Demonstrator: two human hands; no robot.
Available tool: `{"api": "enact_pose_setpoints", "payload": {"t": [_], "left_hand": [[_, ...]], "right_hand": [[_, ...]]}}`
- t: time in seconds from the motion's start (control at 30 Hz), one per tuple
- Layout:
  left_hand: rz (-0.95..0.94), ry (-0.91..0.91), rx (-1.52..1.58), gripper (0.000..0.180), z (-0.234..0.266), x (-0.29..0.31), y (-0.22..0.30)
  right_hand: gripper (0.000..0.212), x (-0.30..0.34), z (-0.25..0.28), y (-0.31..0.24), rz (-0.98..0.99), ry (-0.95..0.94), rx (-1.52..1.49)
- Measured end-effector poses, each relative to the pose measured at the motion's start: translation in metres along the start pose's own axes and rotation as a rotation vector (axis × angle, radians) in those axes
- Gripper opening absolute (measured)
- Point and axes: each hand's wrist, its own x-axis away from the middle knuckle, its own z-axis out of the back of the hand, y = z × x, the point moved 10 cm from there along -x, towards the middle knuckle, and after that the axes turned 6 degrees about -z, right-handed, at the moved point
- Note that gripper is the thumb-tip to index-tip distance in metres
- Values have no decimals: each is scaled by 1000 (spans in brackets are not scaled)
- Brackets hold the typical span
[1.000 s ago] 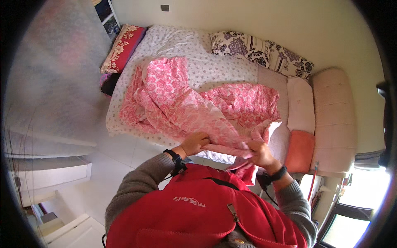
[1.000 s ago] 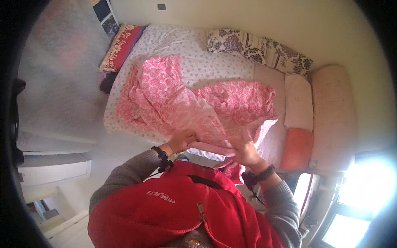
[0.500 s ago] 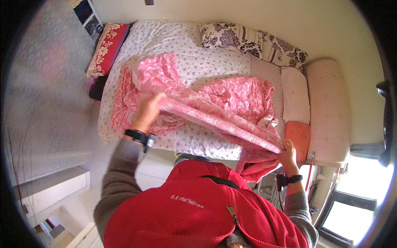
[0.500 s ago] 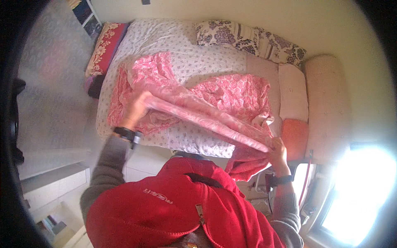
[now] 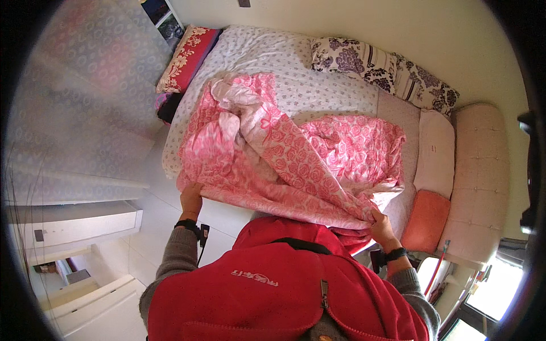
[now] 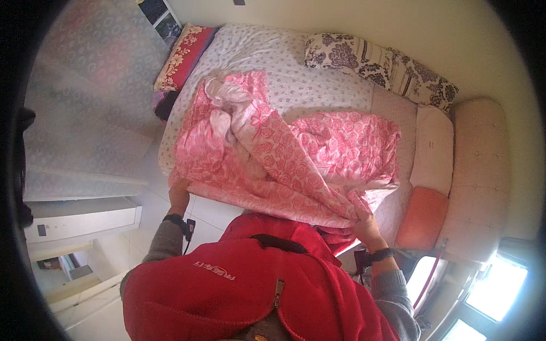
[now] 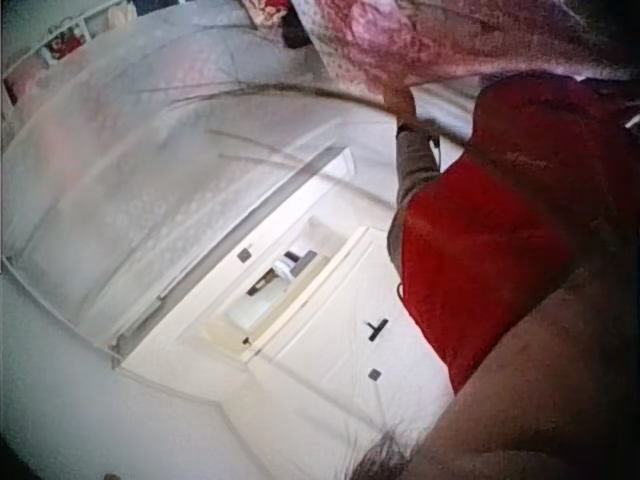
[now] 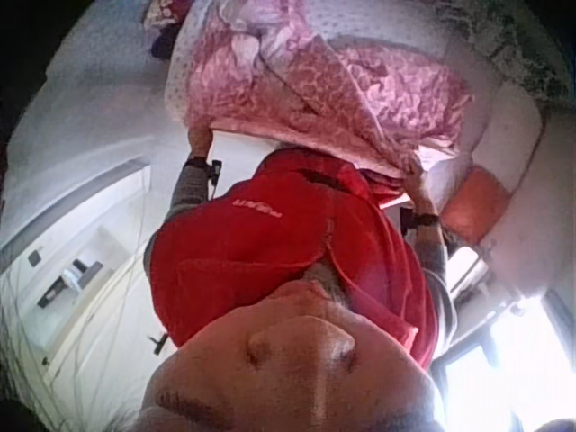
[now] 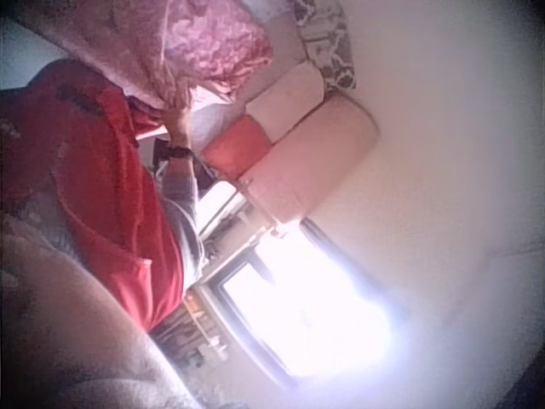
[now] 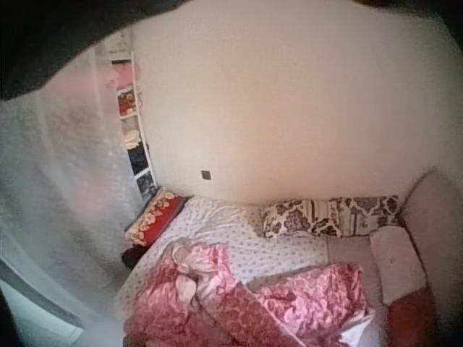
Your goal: The person opens the curtains, then organizes papers and a small card on a desk before placing them on a shelf. They then move to the bed, arrange the pillows, and fold the duvet neatly.
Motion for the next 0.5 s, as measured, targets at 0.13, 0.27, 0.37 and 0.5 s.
{"api": "enact_pose_setpoints", "payload": {"t": [0.13, 0.27, 0.37, 0.5], "left_hand": [[162, 214, -80, 22, 7, 5, -39], [308, 348, -229, 26, 5, -17, -85], [603, 387, -202, 26, -27, -18, -159], [788, 318, 777, 24, -121, -55, -241]], "right_hand": [[4, 6, 6, 10, -93, 30, -65], [11, 26, 15, 32, -216, 148, -100], [5, 37, 11, 45, -353, 195, -84], [4, 33, -2, 32, -460, 277, 55]]}}
